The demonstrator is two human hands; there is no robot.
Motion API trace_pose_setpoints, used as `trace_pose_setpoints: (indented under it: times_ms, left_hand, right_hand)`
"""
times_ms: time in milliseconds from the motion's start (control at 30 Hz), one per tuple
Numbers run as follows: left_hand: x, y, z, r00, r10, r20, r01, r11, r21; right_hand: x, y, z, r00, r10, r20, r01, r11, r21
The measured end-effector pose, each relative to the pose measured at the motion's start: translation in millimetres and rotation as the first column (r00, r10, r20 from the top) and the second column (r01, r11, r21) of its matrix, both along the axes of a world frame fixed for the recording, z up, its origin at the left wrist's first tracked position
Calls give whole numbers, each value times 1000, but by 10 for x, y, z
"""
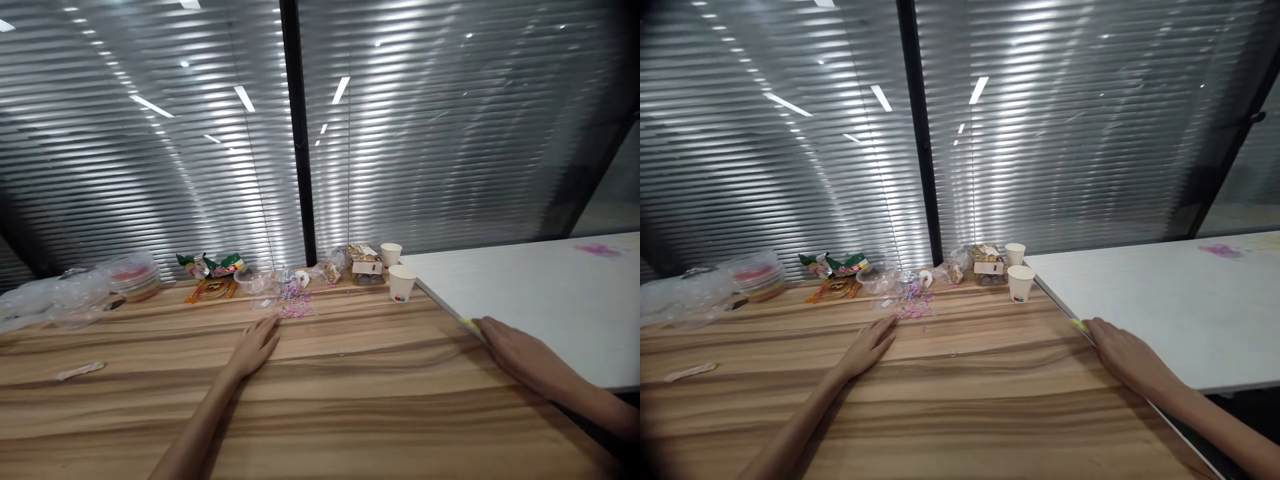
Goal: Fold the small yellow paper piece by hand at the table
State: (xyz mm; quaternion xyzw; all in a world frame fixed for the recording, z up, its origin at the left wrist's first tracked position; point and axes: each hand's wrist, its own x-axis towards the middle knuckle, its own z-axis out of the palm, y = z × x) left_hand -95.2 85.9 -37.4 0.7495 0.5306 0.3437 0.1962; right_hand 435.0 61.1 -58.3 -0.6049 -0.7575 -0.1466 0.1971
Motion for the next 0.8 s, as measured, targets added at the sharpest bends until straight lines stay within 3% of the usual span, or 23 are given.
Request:
trace_pose_setpoints:
  times_ms: [100, 167, 233, 333, 467, 567, 667, 800]
  left_hand:
    - [-12, 95, -81, 993, 34, -112, -22, 994, 106]
    - [-25, 168, -129, 981, 78, -175, -41, 977, 209]
    - [-29, 237, -156, 970, 108, -216, -45, 959, 280]
    - [-12, 314, -153, 959, 86, -269, -2, 954, 299]
    - [9, 336, -114, 960, 51, -276, 42, 946, 320]
    - [5, 320, -96, 967, 48, -251, 39, 943, 330]
    - [-7, 321, -96, 972, 34, -231, 40, 950, 310]
    - [-17, 345, -107, 977, 15, -214, 45, 961, 274]
  right_hand:
    - [-525, -389, 141, 966, 171, -193, -210, 956, -206]
    - [-966, -592, 245, 902, 155, -404, -263, 938, -226]
    - [-1449, -715, 325, 781, 124, -613, -336, 909, -245]
    - [-2168, -714, 378, 580, 31, -814, -462, 836, -297]
    - [-2916, -449, 327, 346, 24, -938, -620, 756, -210]
    - [-3207, -251, 244, 275, 98, -956, -643, 758, -108]
    - [-3280, -188, 186, 238, 132, -962, -670, 739, -64]
    - [-3197, -242, 207, 281, 226, -933, -661, 750, -17]
